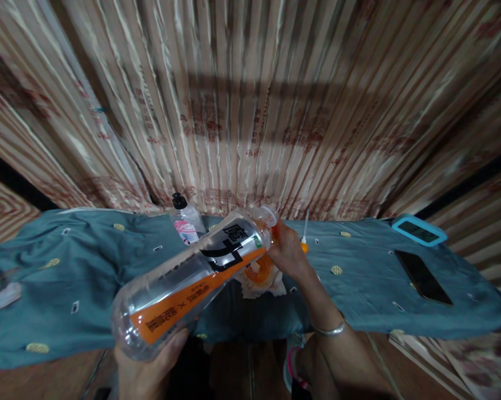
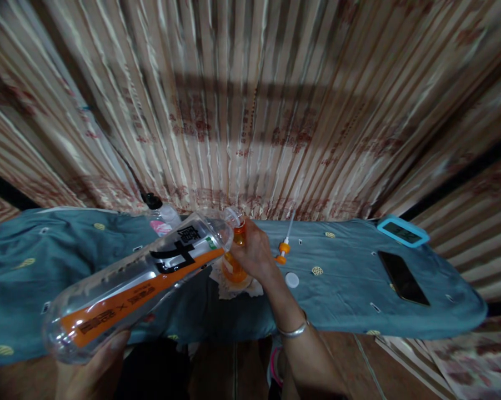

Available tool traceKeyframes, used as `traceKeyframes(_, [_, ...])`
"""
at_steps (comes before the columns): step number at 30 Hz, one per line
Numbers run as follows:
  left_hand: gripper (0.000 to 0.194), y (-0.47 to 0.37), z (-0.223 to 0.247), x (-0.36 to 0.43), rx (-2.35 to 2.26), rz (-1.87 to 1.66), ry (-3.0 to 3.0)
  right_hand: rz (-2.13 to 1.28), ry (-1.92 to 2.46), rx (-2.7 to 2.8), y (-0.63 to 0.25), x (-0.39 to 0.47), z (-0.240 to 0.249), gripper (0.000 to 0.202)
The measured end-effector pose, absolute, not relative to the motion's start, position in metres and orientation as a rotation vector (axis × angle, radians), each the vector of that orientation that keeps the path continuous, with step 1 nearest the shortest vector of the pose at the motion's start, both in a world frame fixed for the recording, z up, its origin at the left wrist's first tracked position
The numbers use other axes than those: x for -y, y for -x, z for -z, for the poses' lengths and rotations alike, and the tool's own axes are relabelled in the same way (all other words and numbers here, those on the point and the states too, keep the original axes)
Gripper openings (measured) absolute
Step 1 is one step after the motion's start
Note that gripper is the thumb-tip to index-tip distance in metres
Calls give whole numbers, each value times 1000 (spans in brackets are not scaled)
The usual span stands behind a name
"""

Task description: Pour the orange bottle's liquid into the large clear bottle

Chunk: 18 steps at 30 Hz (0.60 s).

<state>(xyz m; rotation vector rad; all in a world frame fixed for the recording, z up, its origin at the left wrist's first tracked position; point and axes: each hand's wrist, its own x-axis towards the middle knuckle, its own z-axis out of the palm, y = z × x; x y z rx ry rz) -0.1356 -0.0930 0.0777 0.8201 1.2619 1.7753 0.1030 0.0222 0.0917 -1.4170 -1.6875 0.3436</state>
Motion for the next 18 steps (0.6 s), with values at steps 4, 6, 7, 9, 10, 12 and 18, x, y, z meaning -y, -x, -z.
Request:
traceKeyframes(4, [68,137,-80,93,-1250,-1763,-841,-337,1428,1708,-103,-22,-93,28])
traceKeyframes(6, [66,138,-82,93,-1248,-1751,-843,-338,1425,1716,-104,-22,-93,30])
traceKeyframes(7, [70,137,-82,93,-1247,-1746,-831,-338,1417,1718,-104,-22,-93,30])
traceKeyframes(9, [78,137,-83,94,-1243,-1733,-806,-337,1392,1716,-104,-22,-91,31])
traceKeyframes(10, [78,136,-84,94,-1238,-1727,-806,-334,1380,1711,-104,-23,-91,31])
traceKeyframes(12, [75,135,-84,93,-1248,-1740,-832,-331,1365,1694,-104,-23,-89,32])
traceKeyframes(18, [85,130,-88,93,-1329,-1746,-800,-325,1372,1671,-103,-23,-88,31])
